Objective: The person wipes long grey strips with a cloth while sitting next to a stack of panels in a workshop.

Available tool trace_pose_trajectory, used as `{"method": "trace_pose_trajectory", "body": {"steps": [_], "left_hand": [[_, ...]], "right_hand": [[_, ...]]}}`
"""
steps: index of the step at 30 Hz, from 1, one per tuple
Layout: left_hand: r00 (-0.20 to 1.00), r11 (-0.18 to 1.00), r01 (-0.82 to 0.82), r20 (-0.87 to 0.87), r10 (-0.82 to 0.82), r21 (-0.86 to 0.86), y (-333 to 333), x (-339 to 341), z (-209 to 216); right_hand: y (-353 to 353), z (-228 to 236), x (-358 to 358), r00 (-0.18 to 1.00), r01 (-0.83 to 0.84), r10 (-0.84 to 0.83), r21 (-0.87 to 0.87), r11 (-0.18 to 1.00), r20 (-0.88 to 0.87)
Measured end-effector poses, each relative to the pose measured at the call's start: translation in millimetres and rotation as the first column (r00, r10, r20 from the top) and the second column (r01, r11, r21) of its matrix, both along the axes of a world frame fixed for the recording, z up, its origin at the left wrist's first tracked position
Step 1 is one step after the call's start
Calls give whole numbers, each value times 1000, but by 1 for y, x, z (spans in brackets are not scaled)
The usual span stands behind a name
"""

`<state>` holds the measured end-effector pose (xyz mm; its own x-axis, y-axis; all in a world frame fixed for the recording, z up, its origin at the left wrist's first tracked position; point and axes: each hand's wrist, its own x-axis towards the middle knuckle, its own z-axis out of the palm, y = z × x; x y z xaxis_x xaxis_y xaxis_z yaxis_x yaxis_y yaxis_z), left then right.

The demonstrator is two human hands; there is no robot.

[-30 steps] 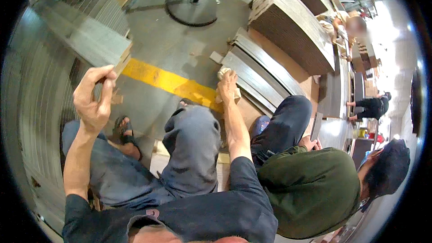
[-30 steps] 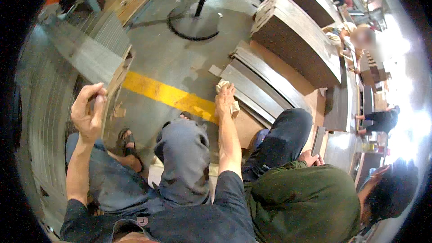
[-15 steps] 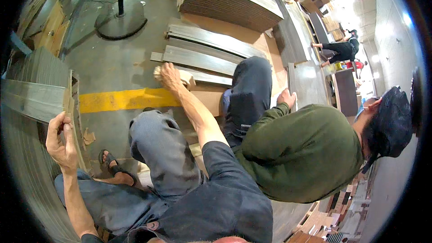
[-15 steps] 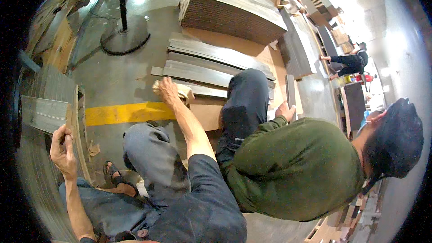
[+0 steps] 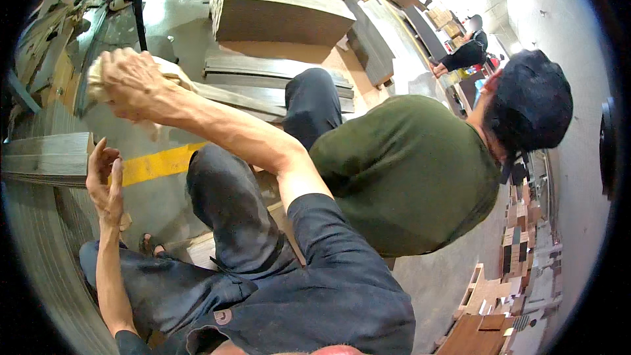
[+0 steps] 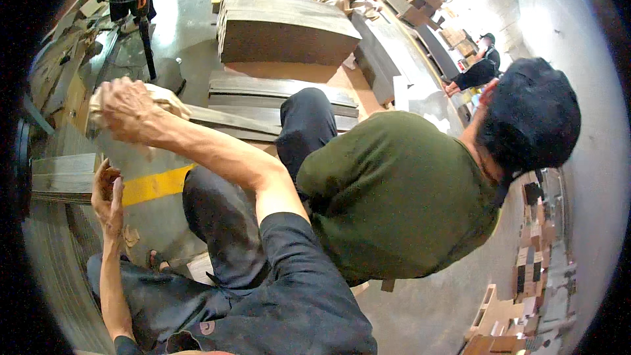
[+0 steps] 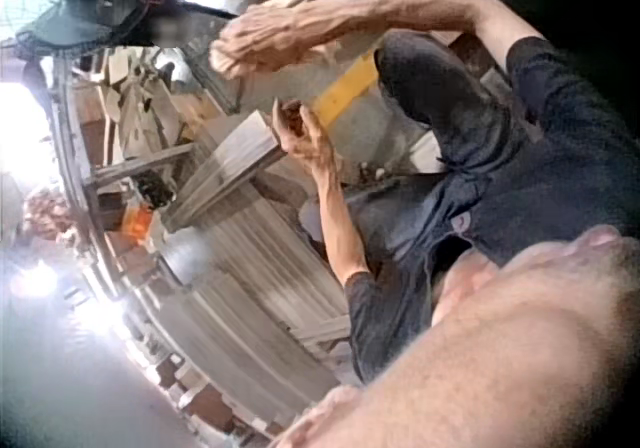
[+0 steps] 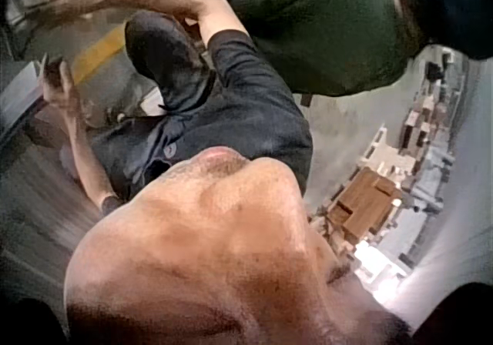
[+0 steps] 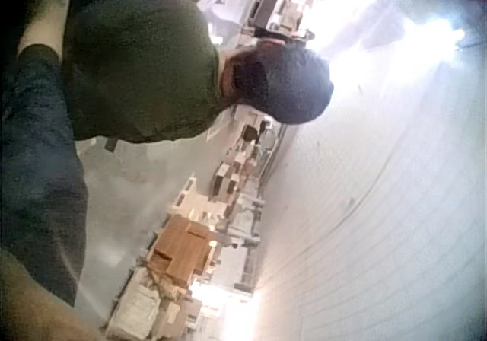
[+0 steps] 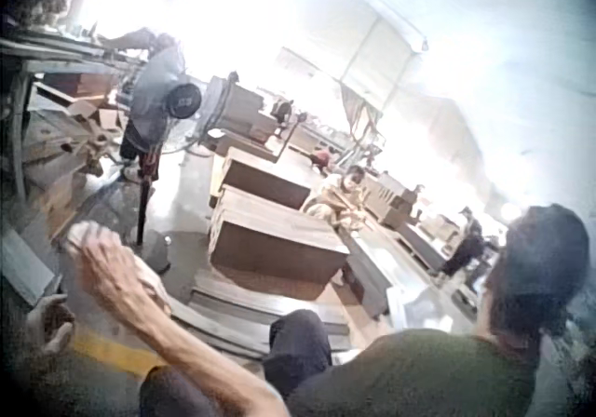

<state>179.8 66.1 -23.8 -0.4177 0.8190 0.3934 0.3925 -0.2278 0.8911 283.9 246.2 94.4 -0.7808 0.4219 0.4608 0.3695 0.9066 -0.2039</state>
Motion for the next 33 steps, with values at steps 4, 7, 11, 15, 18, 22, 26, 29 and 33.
{"method": "trace_pose_trajectory", "body": {"steps": [4,7,11,15,18,22,26,29,33], "left_hand": [[993,996,72,-94,-66,60,16,19,6],[959,999,44,-280,-40,9,22,18,-11],[961,982,134,-258,-96,134,26,38,-4],[970,988,-51,-228,83,143,25,26,2],[965,971,-25,-247,85,237,17,19,10],[989,955,-151,38,146,256,10,5,19],[949,938,-189,-192,251,291,28,5,13],[994,993,-31,107,19,111,21,13,-8],[998,985,41,37,-48,169,29,21,-22]], "right_hand": [[-49,67,-5,983,-99,118,134,986,-138],[-88,88,-20,942,-153,218,253,955,-253],[-114,119,-27,945,-273,299,181,945,-134],[-98,133,-18,754,-462,405,21,887,-516],[-81,138,-5,540,-672,372,-120,731,-755],[-23,71,25,406,-609,-128,-372,700,-905],[36,-44,49,308,-777,-732,-605,176,-608],[-49,-45,23,413,-777,-708,-627,54,-573],[-115,-82,-5,699,-451,-206,-646,616,-685]]}}
